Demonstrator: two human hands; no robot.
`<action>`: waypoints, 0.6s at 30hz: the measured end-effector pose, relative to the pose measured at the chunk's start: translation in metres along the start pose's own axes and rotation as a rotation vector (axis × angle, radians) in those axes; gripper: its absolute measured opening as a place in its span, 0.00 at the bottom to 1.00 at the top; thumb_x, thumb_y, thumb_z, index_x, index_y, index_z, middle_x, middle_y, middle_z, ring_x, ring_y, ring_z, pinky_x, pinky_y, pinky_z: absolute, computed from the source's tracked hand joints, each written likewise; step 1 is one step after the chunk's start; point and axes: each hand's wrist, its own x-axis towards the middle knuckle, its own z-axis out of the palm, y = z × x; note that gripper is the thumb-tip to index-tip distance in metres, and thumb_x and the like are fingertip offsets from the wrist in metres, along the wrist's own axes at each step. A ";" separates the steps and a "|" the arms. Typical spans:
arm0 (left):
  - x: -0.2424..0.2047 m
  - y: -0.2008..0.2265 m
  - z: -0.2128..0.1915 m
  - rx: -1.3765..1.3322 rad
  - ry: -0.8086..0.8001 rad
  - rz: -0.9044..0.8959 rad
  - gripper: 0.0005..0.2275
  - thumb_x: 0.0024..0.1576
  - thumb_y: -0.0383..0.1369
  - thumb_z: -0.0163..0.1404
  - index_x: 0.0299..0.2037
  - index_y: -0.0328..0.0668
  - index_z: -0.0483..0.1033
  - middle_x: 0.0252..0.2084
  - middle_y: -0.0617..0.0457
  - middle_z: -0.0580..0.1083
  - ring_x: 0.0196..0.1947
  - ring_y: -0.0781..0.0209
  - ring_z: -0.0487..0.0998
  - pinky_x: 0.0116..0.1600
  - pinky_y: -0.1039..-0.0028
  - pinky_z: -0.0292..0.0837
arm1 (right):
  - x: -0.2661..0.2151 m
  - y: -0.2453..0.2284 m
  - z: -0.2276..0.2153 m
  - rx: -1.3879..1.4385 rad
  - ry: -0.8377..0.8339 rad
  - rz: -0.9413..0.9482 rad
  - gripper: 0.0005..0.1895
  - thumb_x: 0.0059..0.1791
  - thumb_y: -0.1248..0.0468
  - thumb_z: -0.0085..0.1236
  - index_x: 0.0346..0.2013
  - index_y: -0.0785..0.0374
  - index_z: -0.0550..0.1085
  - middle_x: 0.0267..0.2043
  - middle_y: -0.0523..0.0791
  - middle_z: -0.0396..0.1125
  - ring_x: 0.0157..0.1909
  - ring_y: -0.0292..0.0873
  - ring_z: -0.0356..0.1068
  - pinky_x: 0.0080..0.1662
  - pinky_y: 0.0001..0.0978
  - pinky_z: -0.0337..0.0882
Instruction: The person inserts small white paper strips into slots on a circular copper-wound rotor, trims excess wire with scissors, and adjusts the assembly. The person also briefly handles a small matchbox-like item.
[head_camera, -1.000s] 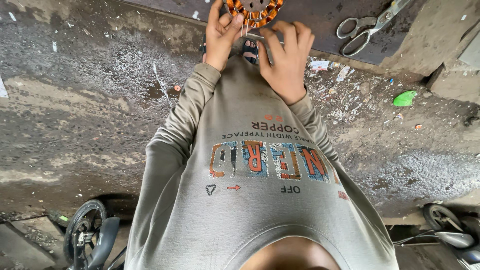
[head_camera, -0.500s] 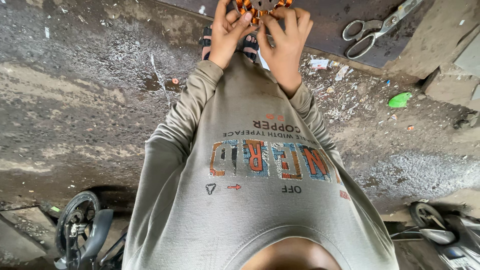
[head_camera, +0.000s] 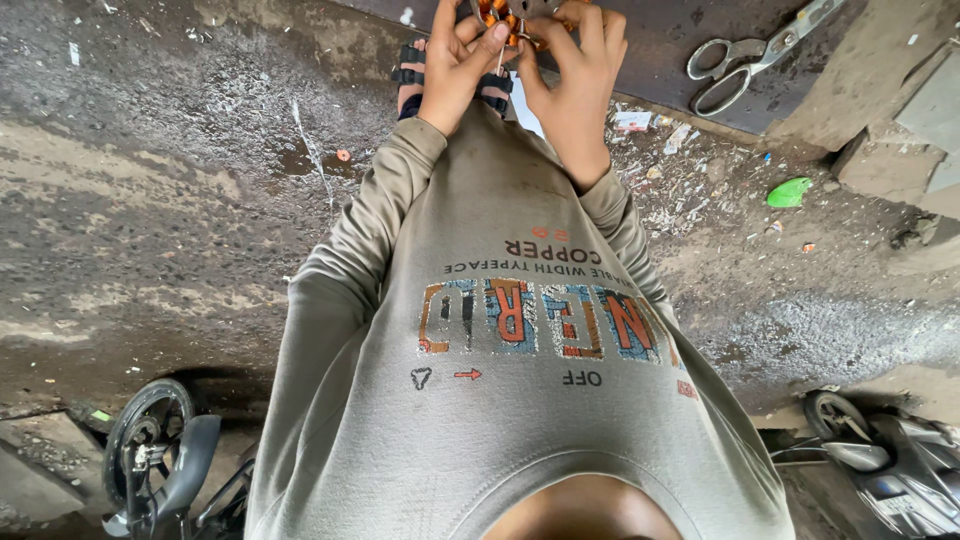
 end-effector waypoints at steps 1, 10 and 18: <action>0.000 0.000 0.000 -0.004 -0.006 0.004 0.27 0.70 0.27 0.54 0.74 0.48 0.51 0.59 0.45 0.77 0.59 0.55 0.81 0.65 0.61 0.81 | 0.000 -0.001 -0.001 0.006 0.009 -0.009 0.12 0.47 0.67 0.69 0.44 0.60 0.79 0.50 0.44 0.64 0.55 0.49 0.59 0.52 0.44 0.60; 0.001 0.002 0.002 0.013 -0.008 0.013 0.28 0.70 0.27 0.54 0.74 0.47 0.50 0.60 0.44 0.77 0.58 0.55 0.81 0.64 0.61 0.82 | 0.002 -0.008 -0.008 0.000 0.033 -0.030 0.09 0.50 0.68 0.69 0.45 0.59 0.80 0.52 0.44 0.64 0.56 0.49 0.59 0.55 0.44 0.60; 0.002 0.001 0.003 -0.001 0.005 0.015 0.26 0.70 0.26 0.54 0.73 0.44 0.51 0.59 0.41 0.77 0.59 0.52 0.81 0.66 0.58 0.81 | 0.010 -0.017 -0.040 -0.074 0.188 -0.101 0.07 0.53 0.68 0.67 0.37 0.64 0.74 0.43 0.44 0.67 0.53 0.51 0.62 0.53 0.46 0.58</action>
